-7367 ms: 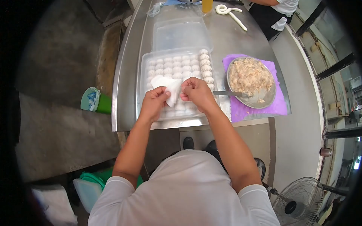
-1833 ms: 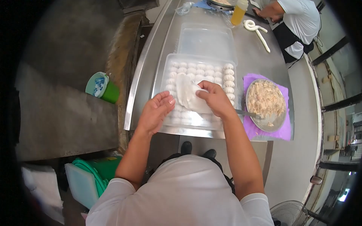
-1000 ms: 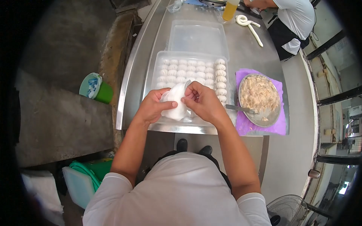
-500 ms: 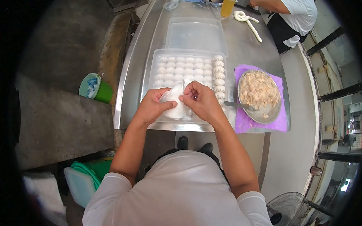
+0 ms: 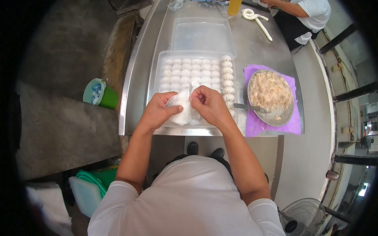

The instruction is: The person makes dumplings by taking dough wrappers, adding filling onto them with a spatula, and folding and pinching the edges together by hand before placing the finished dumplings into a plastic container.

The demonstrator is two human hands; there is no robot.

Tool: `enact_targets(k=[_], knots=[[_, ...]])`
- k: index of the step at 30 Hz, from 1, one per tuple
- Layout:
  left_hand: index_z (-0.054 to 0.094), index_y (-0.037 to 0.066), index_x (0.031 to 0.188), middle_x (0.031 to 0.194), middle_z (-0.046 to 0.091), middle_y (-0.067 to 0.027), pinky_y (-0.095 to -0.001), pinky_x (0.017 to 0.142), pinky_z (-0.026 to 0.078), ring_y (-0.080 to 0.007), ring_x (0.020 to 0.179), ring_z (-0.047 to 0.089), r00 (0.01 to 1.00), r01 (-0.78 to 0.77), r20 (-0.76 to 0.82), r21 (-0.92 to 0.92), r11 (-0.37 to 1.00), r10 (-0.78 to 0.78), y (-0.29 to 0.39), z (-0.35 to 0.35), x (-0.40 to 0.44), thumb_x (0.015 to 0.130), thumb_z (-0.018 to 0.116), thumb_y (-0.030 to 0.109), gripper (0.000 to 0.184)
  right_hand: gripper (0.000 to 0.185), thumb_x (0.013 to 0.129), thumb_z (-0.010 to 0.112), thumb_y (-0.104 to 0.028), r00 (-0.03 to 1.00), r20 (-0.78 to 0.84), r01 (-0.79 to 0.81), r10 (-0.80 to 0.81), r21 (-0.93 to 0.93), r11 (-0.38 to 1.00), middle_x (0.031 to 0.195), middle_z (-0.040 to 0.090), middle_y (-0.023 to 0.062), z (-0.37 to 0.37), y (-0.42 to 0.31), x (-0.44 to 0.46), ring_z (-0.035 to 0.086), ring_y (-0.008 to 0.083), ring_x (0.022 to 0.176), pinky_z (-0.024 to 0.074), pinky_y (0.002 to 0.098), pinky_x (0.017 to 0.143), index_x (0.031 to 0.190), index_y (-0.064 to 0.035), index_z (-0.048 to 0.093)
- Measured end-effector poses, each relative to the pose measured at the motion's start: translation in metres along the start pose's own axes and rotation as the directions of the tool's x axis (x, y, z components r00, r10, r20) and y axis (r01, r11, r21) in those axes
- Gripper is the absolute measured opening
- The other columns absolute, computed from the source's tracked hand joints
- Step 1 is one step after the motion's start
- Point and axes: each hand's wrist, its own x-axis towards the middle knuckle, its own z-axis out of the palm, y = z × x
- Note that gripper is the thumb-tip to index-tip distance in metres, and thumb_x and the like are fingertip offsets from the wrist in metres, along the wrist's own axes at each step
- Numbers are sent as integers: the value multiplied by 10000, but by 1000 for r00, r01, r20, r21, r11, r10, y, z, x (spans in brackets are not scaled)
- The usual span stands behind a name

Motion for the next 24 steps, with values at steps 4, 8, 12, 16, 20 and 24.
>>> enact_targets(k=[4,8,12,16,20,24], knots=[[717,-23,1106,950,712,-18,-252,789,507,-81,855,627,1000,11,-6,16,1000,-11,-2,-2,2,833,703,-7,274,171,920,701,-161,1000,1,14,-14,-7,1000,765,604,-9,1,-3,-1,500,53,674,437,233,596,896,0,649],[715,-28,1111,954,714,-26,-255,794,513,-89,851,636,1000,-5,-4,3,1000,5,-2,-1,1,820,708,-19,292,168,957,695,-155,999,52,-7,10,-47,999,825,622,-1,-2,-1,-1,559,56,722,478,218,664,950,2,638],[707,-41,1118,963,713,-35,-256,799,519,-96,855,644,1000,27,-13,-52,998,-27,-1,-2,0,817,708,-27,302,164,965,685,-152,998,70,3,-10,91,996,839,627,5,-3,5,-1,566,63,742,495,232,679,960,5,640],[706,-45,1113,947,716,-46,-259,779,524,-99,840,650,1000,24,-4,-108,994,-25,-5,-3,0,818,693,-23,297,184,965,675,-172,998,52,14,-18,71,997,821,622,10,-1,5,-1,559,66,727,490,239,650,950,8,643],[699,-49,1127,980,711,-43,-254,802,524,-97,864,646,1000,30,11,-127,991,-29,-4,-2,-1,821,700,-43,305,190,985,657,-186,1000,22,9,-9,24,1000,825,610,0,1,9,-1,556,62,748,504,243,666,953,-2,628],[700,-48,1125,981,711,-43,-254,802,523,-97,865,645,999,38,-1,-111,993,-38,-4,-2,-1,822,699,-43,303,204,990,648,-207,999,1,-34,34,69,997,808,598,-7,6,1,-4,544,60,730,500,243,652,947,-10,619]])
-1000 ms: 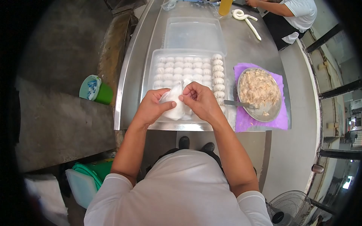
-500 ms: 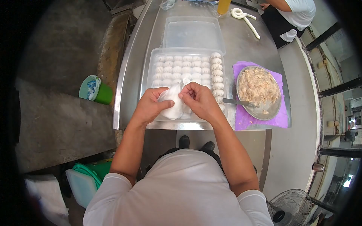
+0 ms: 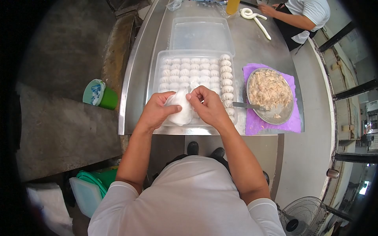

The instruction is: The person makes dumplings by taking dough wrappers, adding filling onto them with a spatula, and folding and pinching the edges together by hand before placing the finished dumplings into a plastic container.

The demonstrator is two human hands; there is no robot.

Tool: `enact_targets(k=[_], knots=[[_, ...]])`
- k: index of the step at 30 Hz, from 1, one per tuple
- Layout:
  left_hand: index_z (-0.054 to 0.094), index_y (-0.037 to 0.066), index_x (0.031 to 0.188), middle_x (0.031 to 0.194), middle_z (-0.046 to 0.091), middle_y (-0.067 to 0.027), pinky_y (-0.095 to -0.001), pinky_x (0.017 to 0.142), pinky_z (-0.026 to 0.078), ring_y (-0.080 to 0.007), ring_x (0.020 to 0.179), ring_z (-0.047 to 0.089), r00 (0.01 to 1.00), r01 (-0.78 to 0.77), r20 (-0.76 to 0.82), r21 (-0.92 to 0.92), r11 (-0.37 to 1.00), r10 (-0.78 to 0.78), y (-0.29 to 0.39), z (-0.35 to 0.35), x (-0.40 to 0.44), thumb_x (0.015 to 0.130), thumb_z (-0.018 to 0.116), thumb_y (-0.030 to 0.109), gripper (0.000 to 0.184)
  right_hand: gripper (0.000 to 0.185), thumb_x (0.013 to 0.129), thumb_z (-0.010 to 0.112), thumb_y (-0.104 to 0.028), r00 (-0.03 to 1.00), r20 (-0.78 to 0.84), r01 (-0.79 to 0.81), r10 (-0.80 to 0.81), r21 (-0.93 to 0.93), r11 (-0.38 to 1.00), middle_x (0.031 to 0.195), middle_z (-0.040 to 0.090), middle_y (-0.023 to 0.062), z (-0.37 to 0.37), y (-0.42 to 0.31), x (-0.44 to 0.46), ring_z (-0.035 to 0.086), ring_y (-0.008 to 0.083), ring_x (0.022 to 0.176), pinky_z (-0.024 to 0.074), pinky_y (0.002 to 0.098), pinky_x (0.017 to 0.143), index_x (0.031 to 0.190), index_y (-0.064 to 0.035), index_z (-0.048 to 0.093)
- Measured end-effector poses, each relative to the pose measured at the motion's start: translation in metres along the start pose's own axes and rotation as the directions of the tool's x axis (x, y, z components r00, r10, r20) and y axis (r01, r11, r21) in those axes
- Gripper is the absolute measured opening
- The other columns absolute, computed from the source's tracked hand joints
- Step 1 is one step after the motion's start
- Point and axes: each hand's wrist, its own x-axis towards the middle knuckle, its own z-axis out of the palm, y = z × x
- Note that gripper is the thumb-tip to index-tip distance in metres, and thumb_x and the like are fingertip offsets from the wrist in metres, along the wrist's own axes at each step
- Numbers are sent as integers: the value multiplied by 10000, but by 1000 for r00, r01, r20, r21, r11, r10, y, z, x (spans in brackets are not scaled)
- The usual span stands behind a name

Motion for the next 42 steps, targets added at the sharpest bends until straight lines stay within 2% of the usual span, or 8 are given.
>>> enact_targets(k=[6,9,12,14,24,30,33,42], knots=[[698,-47,1124,968,713,-48,-259,790,528,-103,850,651,1000,-13,6,-20,1000,13,-3,1,0,821,700,-40,303,231,977,676,-241,998,-65,17,-16,5,1000,794,586,-12,1,4,-3,524,58,708,489,235,629,932,-22,617],[694,-51,1121,959,714,-55,-266,781,533,-110,844,656,999,-24,-27,-10,1000,23,-1,3,-1,820,696,-43,301,202,967,683,-216,1000,-10,20,-22,-175,984,799,586,-15,-4,1,-7,533,58,725,497,233,640,934,-28,617],[692,-55,1116,960,714,-62,-271,779,537,-118,842,661,999,-23,-24,-44,999,22,0,2,-2,816,695,-45,300,186,949,704,-196,997,69,-42,46,-59,997,817,599,-14,-5,7,-9,554,60,747,507,233,663,935,-32,616],[710,-35,1087,911,716,-53,-275,734,532,-116,799,657,997,-48,-55,-52,997,45,-1,3,-2,804,695,-10,285,166,932,718,-164,993,113,-67,47,185,980,843,614,-7,-7,9,-9,574,66,760,515,235,680,936,-32,618],[702,-44,1102,917,716,-58,-273,741,531,-116,803,659,998,-43,-46,-37,998,41,1,3,-4,809,682,-17,295,138,918,723,-118,993,110,-51,32,170,984,858,617,-6,-7,7,-14,582,67,768,517,242,701,947,-31,620],[702,-43,1108,929,718,-64,-272,745,531,-117,811,661,1000,-26,-3,-10,1000,26,5,2,-5,808,677,-22,301,137,908,739,-107,993,114,33,-32,-6,999,845,597,-20,-15,17,-11,541,60,743,485,242,678,914,-54,612],[703,-42,1111,931,718,-63,-276,747,531,-119,813,661,1000,-3,5,-3,1000,3,5,0,-4,801,674,-27,312,158,895,754,-105,993,91,63,-68,51,997,834,595,-25,-15,16,-11,532,59,733,474,239,676,897,-57,603],[695,-44,1125,985,714,-57,-287,815,534,-131,874,666,998,22,53,70,997,-26,10,-3,-4,800,691,-40,325,186,890,773,-138,994,106,-51,30,211,976,855,620,-14,-15,10,-12,575,58,764,500,233,663,921,-58,608]])
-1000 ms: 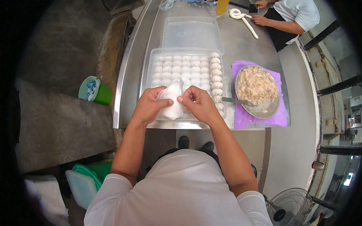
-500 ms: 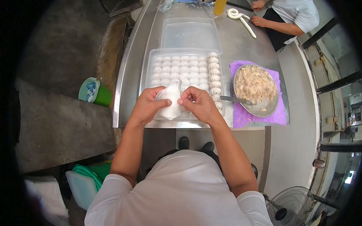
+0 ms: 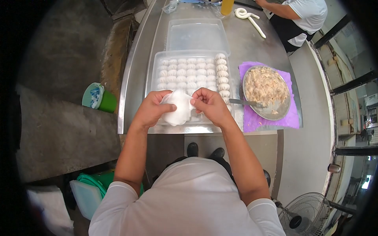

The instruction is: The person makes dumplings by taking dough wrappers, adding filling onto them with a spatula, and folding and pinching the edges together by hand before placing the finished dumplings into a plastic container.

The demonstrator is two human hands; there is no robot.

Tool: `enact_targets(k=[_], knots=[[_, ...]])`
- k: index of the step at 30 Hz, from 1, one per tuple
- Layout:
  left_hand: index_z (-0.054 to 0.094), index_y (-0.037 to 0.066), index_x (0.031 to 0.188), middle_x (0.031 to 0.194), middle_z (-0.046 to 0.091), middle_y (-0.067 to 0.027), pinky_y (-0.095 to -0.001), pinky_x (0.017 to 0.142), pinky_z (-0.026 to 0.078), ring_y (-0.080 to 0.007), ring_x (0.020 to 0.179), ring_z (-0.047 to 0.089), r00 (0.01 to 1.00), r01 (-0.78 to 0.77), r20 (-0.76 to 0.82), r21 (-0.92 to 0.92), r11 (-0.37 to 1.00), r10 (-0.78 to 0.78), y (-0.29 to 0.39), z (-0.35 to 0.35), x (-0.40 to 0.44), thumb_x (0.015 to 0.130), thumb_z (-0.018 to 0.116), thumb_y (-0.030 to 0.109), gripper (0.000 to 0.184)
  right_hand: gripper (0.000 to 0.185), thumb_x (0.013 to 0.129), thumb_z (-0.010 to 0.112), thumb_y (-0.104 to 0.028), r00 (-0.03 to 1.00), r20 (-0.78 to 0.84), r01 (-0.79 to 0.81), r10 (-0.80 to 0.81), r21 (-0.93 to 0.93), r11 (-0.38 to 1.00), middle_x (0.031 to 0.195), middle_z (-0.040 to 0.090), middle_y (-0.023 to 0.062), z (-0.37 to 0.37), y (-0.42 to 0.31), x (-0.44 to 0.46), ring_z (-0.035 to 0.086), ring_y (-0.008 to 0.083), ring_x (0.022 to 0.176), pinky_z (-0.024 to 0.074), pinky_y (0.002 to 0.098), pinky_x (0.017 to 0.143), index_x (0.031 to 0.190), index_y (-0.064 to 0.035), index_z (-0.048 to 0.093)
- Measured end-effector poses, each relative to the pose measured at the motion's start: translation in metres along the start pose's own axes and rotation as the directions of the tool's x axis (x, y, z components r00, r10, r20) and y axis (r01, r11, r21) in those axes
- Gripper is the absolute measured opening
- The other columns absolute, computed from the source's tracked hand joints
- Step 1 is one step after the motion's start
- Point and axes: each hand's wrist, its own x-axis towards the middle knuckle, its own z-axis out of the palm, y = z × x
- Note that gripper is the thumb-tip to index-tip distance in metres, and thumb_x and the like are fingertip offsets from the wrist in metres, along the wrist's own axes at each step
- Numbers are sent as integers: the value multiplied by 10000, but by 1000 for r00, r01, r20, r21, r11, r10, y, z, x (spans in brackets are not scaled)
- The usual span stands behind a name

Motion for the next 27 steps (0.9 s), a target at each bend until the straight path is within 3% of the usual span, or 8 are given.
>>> enact_targets(k=[2,5,11,15,17,21,23,27], knots=[[691,-48,1120,982,712,-67,-289,806,536,-141,867,670,1000,-18,-9,-95,995,18,-2,1,2,797,695,-40,324,183,888,769,-121,997,-42,-51,60,180,982,859,623,-7,5,-1,-1,586,67,754,515,239,678,953,-56,611],[683,-54,1132,991,713,-84,-296,806,541,-154,867,678,999,-11,29,-226,974,18,-1,0,3,792,694,-46,340,178,900,749,-102,997,40,-64,62,46,997,888,634,3,5,-2,-1,606,77,771,527,245,698,991,-58,602],[673,-66,1138,995,716,-98,-298,806,543,-163,869,684,1000,-5,27,-256,967,12,2,-5,5,789,706,-30,352,274,845,816,-133,992,119,-66,41,220,973,845,608,2,-3,-1,0,590,73,738,522,240,671,962,-54,581],[672,-71,1133,993,715,-99,-299,799,541,-160,867,682,998,-1,56,-257,966,16,4,-4,7,790,709,-23,349,287,825,829,-111,995,71,-83,68,235,968,859,623,11,-3,-5,-1,597,72,743,521,240,669,962,-57,583],[690,-59,1106,963,711,-85,-287,767,548,-144,825,673,998,-33,46,-248,968,46,7,0,7,789,671,-43,318,272,838,817,-116,993,116,-25,5,170,985,869,633,13,-3,-1,3,606,77,755,527,242,679,979,-57,591],[686,-65,1127,978,716,-93,-285,775,549,-144,827,675,995,-41,80,-186,982,57,6,-2,9,784,670,-39,344,268,848,809,-129,987,157,-55,32,148,987,876,635,14,-5,-1,5,611,81,756,530,244,676,991,-57,595],[683,-66,1143,995,719,-94,-287,788,542,-146,838,674,998,-12,64,-134,991,21,11,-7,6,779,675,-24,367,273,849,810,-131,990,100,-118,96,243,963,858,639,8,-9,0,2,616,81,746,529,238,655,999,-58,594],[686,-61,1140,992,721,-85,-288,792,540,-146,841,675,997,-19,72,-169,985,32,9,-6,5,777,675,-20,365,262,853,808,-122,997,62,-67,48,348,935,845,660,12,-6,-1,0,631,80,736,529,234,642,995,-52,600]])
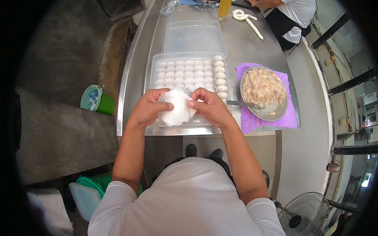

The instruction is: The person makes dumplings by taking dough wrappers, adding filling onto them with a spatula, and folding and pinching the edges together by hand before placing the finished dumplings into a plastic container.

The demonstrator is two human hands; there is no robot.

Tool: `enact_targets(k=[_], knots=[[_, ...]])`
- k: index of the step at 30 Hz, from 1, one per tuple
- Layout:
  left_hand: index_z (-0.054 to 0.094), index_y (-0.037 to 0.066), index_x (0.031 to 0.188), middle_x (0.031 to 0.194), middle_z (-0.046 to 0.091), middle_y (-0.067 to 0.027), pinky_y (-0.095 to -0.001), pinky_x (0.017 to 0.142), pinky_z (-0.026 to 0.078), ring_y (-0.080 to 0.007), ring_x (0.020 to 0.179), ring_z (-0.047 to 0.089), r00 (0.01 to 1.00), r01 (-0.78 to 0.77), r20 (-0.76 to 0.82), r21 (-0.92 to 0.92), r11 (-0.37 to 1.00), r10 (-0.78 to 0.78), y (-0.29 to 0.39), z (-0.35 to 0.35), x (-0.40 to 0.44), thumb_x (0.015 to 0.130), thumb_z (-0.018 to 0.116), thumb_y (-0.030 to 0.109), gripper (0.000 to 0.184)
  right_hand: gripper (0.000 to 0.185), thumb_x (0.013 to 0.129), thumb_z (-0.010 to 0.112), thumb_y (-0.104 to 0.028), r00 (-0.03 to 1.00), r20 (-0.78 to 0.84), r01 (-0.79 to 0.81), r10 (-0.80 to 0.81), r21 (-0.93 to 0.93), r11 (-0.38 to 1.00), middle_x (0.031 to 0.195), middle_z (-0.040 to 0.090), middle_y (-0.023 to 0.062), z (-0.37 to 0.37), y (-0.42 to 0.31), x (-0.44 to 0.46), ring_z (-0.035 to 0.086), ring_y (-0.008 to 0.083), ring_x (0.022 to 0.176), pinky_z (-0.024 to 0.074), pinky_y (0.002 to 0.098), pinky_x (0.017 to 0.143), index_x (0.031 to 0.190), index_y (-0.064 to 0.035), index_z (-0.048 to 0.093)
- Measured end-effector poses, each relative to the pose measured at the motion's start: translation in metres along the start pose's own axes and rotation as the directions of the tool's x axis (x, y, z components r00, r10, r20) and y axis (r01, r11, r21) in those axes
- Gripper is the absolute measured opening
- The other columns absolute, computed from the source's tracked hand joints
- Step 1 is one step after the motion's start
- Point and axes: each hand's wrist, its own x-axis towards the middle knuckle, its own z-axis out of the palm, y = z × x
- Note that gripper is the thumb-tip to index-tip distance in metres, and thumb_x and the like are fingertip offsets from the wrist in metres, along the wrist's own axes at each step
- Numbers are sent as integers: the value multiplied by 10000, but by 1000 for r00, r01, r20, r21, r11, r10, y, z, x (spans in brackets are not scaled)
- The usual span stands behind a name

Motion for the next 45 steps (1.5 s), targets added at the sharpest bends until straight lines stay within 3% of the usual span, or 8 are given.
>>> enact_targets(k=[12,18,24,29,32,36,41,45], knots=[[688,-63,1132,992,724,-67,-283,811,533,-122,870,665,990,23,135,96,995,-36,4,3,3,787,694,-23,348,221,860,795,-81,994,3,113,-113,-52,992,855,662,-1,1,-2,-3,622,66,753,504,215,663,996,-45,624],[688,-64,1121,977,719,-53,-263,795,525,-119,859,662,990,5,138,173,985,-29,2,2,1,791,706,0,336,152,887,769,-85,999,43,22,-19,-57,998,871,654,-10,0,-8,-8,607,50,778,489,214,683,978,-39,657],[673,-67,1163,1021,720,-71,-281,822,539,-133,887,679,987,47,156,2,999,-47,-3,1,-1,784,708,-17,384,114,951,702,-125,999,-2,48,-48,-83,995,906,657,-13,-4,1,-7,613,62,804,498,222,702,1007,-39,655],[685,-64,1148,979,720,-69,-276,803,534,-131,858,666,999,8,53,-28,1000,-7,0,7,-6,787,683,-5,366,176,956,700,-139,996,89,-33,8,280,959,1017,657,19,-1,2,-6,634,107,917,530,268,802,1075,-43,615],[678,-65,1164,1002,720,-78,-284,819,537,-138,870,670,992,28,120,-36,999,-23,-3,3,-3,784,688,-14,384,206,947,712,-133,998,52,35,-41,97,995,1022,670,42,5,9,-4,646,121,949,538,291,842,1085,-29,600],[675,-69,1170,1024,720,-85,-290,837,540,-148,884,676,989,26,143,-32,999,-21,-2,-1,-4,788,683,-31,384,202,935,708,-84,997,68,32,-40,117,993,1043,679,68,-2,6,-7,656,131,959,541,298,862,1091,-8,604],[666,-78,1180,1042,718,-97,-303,848,545,-160,906,682,1000,-29,3,-67,997,29,3,-17,-5,805,674,-31,379,234,913,641,14,983,-179,67,-28,214,975,1076,689,92,-20,3,-13,683,175,952,563,320,843,1145,2,610],[657,-77,1186,1041,715,-105,-313,847,547,-167,916,683,993,-60,-103,-30,998,56,2,-14,1,804,663,-37,384,227,928,594,3,976,-211,110,-45,307,945,1086,686,94,-32,-15,-30,681,201,976,568,361,843,1154,-14,610]])
